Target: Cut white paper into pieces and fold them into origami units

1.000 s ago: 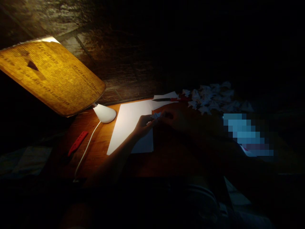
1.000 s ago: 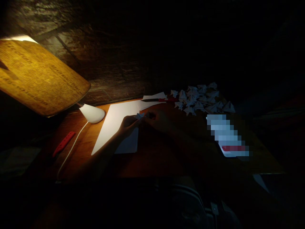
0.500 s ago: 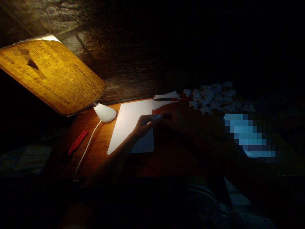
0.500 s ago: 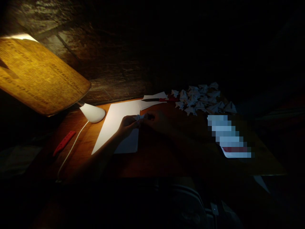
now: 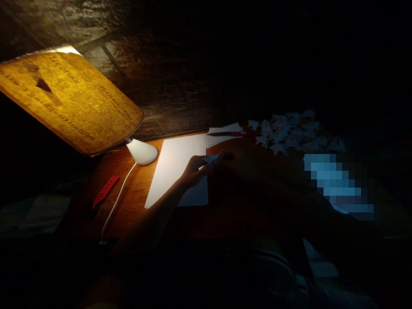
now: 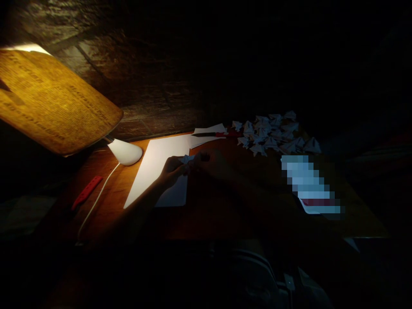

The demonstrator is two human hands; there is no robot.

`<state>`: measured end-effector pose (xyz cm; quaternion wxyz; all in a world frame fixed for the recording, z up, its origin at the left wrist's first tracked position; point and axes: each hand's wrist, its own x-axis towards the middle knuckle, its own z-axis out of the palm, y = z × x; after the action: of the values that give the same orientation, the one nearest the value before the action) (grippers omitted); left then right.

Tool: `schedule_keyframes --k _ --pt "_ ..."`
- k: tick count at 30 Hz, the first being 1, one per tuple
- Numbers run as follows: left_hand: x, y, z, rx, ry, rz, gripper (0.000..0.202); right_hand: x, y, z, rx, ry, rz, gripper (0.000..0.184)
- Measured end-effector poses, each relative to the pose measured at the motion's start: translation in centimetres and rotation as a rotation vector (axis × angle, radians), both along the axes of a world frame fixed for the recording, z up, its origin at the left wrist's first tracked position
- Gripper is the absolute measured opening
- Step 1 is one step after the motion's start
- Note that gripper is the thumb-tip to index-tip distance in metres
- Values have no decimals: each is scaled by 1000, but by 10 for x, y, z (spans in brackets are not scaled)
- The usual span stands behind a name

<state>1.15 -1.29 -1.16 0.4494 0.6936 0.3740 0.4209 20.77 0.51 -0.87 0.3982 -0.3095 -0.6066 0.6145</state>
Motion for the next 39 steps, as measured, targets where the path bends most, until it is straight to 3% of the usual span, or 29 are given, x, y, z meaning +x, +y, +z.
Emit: schedule_keyframes --k 6,12,17,22,28,39 --pt "-1 0 0 98 77 62 58 -1 0 -3 118 -78 -34 39" --pt "1 1 -1 -28 19 80 57 -4 -2 -4 180 -188 76 39" --pt "0 4 -9 -104 1 79 56 -2 -4 0 215 -182 66 34" --pt "0 2 -6 -120 0 65 60 -2 -5 2 224 -109 86 35" --pt "4 -1 2 -80 61 54 65 0 -2 -3 220 -202 81 33" --pt "3 0 -6 -80 76 107 60 -1 -3 -2 295 -212 57 36"
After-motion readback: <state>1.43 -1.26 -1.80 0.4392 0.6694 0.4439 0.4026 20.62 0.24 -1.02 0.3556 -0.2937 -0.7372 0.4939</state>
